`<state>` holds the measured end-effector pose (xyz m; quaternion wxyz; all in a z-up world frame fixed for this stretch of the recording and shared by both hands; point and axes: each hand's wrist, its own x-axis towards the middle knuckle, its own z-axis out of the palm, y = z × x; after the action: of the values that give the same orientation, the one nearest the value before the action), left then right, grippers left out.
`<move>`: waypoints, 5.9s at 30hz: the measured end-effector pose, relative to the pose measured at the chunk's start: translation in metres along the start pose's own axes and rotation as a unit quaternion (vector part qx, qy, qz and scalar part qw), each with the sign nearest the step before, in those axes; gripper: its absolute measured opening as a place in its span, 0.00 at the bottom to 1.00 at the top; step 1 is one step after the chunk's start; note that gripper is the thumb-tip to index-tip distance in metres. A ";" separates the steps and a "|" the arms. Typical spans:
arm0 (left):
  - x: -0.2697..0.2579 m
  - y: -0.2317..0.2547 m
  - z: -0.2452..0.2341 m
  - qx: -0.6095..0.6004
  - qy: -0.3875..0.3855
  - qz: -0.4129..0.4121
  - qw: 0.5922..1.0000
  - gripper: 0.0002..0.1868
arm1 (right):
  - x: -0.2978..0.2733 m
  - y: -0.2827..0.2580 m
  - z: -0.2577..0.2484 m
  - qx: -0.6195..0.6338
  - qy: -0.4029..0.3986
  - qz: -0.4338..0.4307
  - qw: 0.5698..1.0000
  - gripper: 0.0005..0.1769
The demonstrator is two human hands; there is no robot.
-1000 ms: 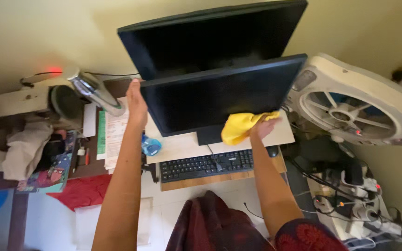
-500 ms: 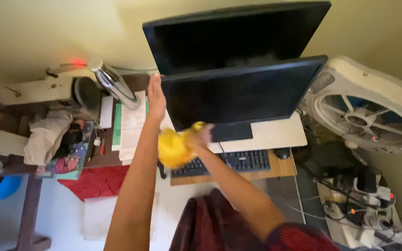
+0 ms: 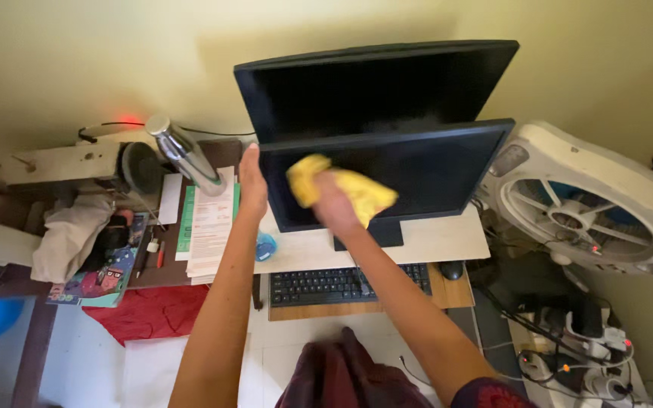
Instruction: The person cleans a computer monitor and the surrounding desk area using a yellow cloth. They wipe the screen, the monitor's frame, the desk surface, and the keyboard. The person also sprays a cleaning solution onto the cloth before wiping.
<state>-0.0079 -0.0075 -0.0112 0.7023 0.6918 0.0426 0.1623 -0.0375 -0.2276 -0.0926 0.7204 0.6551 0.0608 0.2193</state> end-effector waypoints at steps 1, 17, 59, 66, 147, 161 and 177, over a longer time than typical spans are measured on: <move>-0.001 -0.003 -0.001 -0.020 0.007 -0.021 1.000 0.35 | -0.013 0.005 0.002 0.209 0.064 -0.024 0.976 0.18; -0.009 0.000 0.003 -0.041 0.023 -0.028 0.998 0.39 | -0.219 -0.097 0.113 0.884 -0.068 0.003 0.463 0.21; -0.304 -0.203 0.047 0.085 -0.128 -0.219 0.963 0.15 | -0.128 -0.175 -0.034 0.919 -0.300 0.115 -0.227 0.21; -0.310 -0.222 0.032 0.064 -0.272 -0.323 0.904 0.20 | -0.150 -0.135 -0.020 0.910 -0.295 0.086 -0.277 0.22; -0.187 -0.254 0.050 -0.277 0.044 -0.246 0.928 0.19 | -0.335 -0.129 0.055 0.852 -0.363 0.336 0.173 0.26; -0.117 -0.289 0.049 -0.584 -0.030 -0.226 0.779 0.13 | -0.278 -0.143 0.042 0.872 -0.382 0.281 0.118 0.28; -0.077 -0.243 0.086 -0.751 -0.186 -0.358 0.523 0.22 | -0.206 -0.120 0.068 0.876 -0.049 0.095 0.471 0.22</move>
<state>-0.0154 -0.1093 -0.2597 0.9527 -0.1502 0.0173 -0.2637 -0.1686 -0.3773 -0.2411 -0.2527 0.9558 0.1230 0.0868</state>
